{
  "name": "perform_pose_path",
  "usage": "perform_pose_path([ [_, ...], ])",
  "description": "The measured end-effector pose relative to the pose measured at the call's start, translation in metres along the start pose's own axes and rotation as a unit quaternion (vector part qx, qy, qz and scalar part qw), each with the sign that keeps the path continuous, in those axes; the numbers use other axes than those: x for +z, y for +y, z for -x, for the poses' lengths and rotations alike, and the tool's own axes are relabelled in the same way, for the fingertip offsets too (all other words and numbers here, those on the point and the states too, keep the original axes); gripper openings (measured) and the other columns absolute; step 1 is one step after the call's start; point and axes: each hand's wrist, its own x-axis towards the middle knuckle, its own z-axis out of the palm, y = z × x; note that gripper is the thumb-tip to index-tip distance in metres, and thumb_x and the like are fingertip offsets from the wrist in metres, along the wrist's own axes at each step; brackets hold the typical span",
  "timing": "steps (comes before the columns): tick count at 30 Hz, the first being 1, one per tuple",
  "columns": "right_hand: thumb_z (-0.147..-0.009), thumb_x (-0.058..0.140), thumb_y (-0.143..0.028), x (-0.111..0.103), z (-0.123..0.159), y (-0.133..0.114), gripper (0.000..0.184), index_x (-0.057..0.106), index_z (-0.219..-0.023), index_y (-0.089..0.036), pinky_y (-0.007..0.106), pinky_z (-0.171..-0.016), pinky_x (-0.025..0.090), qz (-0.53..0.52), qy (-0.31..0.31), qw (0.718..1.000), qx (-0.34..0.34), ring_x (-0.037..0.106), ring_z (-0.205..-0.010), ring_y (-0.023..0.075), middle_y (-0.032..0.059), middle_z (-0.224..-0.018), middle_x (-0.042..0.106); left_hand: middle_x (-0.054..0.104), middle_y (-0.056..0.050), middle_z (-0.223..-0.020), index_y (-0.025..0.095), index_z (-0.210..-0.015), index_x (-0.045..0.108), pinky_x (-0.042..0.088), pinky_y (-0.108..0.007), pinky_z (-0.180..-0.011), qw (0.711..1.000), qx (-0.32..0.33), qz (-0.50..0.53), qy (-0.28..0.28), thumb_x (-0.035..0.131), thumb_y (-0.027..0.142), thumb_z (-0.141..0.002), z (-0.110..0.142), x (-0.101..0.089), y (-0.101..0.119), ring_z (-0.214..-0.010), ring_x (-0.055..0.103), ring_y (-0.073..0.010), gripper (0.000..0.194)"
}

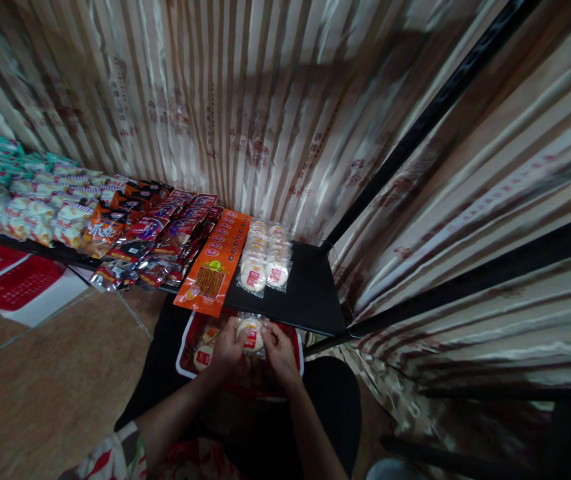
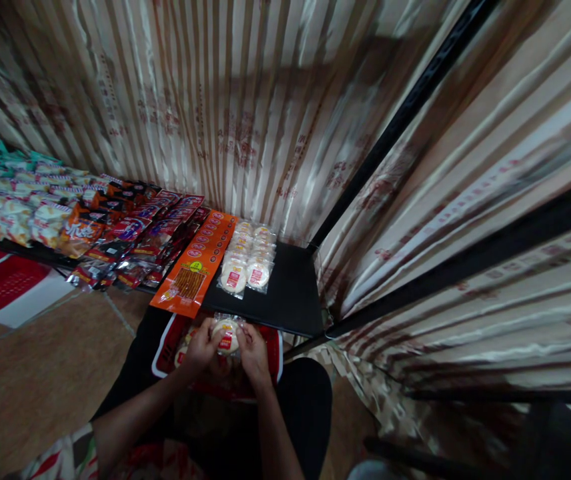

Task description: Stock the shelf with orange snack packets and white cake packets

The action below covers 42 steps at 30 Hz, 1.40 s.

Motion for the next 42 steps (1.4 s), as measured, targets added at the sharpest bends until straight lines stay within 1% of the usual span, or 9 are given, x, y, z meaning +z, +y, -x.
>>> perform_pose_path([
  [8, -0.067, 0.064, -0.049, -0.006, -0.002, -0.003, 0.043, 0.063, -0.096, -0.017, 0.034, -0.075, 0.051, 0.009, 0.032, 0.999, -0.003, 0.064, -0.076, 0.0195, 0.0056, -0.084, 0.069, 0.061, 0.000, -0.081, 0.020, -0.084, 0.049, 0.041, -0.023, -0.068, 1.000, 0.000, -0.005, 0.001, 0.046, 0.026, -0.083, -0.010, 0.000, 0.021, -0.075, 0.057, -0.0129, 0.007],
  [15, -0.071, 0.061, -0.043, -0.010, -0.003, -0.006, 0.034, 0.061, -0.094, -0.018, 0.030, -0.071, 0.051, 0.031, 0.032, 0.999, -0.023, 0.064, -0.073, 0.0175, 0.0051, -0.087, 0.069, 0.062, 0.000, -0.081, 0.020, -0.086, 0.052, 0.041, -0.023, -0.068, 0.999, -0.010, -0.042, -0.015, 0.049, 0.024, -0.081, -0.017, -0.002, 0.040, -0.077, 0.059, -0.0140, 0.007],
  [24, -0.073, 0.059, -0.044, -0.015, -0.010, -0.010, 0.035, 0.060, -0.096, -0.018, 0.029, -0.068, 0.051, 0.037, 0.064, 0.996, -0.040, 0.064, -0.075, 0.0186, 0.0040, -0.084, 0.069, 0.067, -0.003, -0.091, 0.021, -0.102, 0.051, 0.047, -0.024, -0.072, 0.999, -0.003, 0.032, -0.025, 0.048, 0.022, -0.082, -0.030, 0.009, 0.035, -0.081, 0.063, -0.0136, 0.021],
  [27, -0.073, 0.059, -0.046, -0.019, -0.012, -0.015, 0.038, 0.060, -0.098, -0.018, 0.030, -0.069, 0.052, 0.040, 0.070, 0.996, -0.040, 0.064, -0.076, 0.0194, 0.0042, -0.084, 0.069, 0.068, -0.003, -0.090, 0.020, -0.099, 0.053, 0.048, -0.023, -0.070, 0.997, 0.002, 0.061, -0.042, 0.045, 0.020, -0.082, -0.034, 0.010, 0.038, -0.078, 0.064, -0.0128, 0.018],
  [30, -0.071, 0.059, -0.047, -0.023, -0.015, -0.021, 0.039, 0.061, -0.097, -0.018, 0.031, -0.069, 0.052, 0.046, 0.079, 0.995, -0.043, 0.064, -0.077, 0.0205, 0.0053, -0.086, 0.070, 0.068, -0.003, -0.090, 0.020, -0.099, 0.056, 0.050, -0.025, -0.071, 0.998, 0.043, 0.032, -0.046, 0.043, 0.021, -0.084, -0.036, 0.008, 0.045, -0.077, 0.064, -0.0133, 0.020],
  [34, -0.069, 0.059, -0.050, -0.029, -0.021, -0.031, 0.043, 0.063, -0.096, -0.017, 0.032, -0.067, 0.051, 0.067, 0.118, 0.989, -0.059, 0.064, -0.076, 0.0217, 0.0067, -0.086, 0.070, 0.065, -0.007, -0.104, 0.017, -0.103, 0.059, 0.045, -0.035, -0.092, 0.982, 0.152, -0.107, 0.020, 0.039, 0.012, -0.082, -0.039, 0.005, 0.053, -0.101, 0.057, -0.0183, 0.030],
  [38, -0.070, 0.055, -0.051, -0.038, -0.033, -0.041, 0.047, 0.062, -0.099, -0.014, 0.033, -0.071, 0.050, 0.099, 0.172, 0.977, -0.082, 0.063, -0.078, 0.0219, 0.0090, -0.089, 0.070, 0.045, -0.009, -0.136, 0.016, -0.114, 0.057, 0.035, -0.044, -0.103, 0.936, 0.256, -0.233, 0.061, 0.040, 0.004, -0.077, -0.049, 0.009, 0.057, -0.132, 0.027, -0.0261, 0.042],
  [40, -0.070, 0.054, -0.052, -0.044, -0.041, -0.044, 0.050, 0.062, -0.100, -0.013, 0.033, -0.073, 0.049, 0.129, 0.210, 0.965, -0.089, 0.063, -0.081, 0.0225, 0.0102, -0.091, 0.069, 0.035, -0.009, -0.143, 0.016, -0.120, 0.053, 0.032, -0.048, -0.104, 0.919, 0.277, -0.274, 0.062, 0.042, 0.002, -0.075, -0.056, 0.013, 0.057, -0.136, 0.016, -0.0292, 0.048],
  [42, -0.070, 0.052, -0.053, -0.049, -0.048, -0.044, 0.052, 0.063, -0.099, -0.012, 0.033, -0.073, 0.048, 0.168, 0.237, 0.952, -0.093, 0.062, -0.081, 0.0231, 0.0112, -0.090, 0.069, 0.033, -0.009, -0.144, 0.017, -0.123, 0.051, 0.030, -0.050, -0.105, 0.908, 0.286, -0.301, 0.056, 0.043, 0.003, -0.075, -0.064, 0.016, 0.054, -0.137, 0.014, -0.0308, 0.050],
])
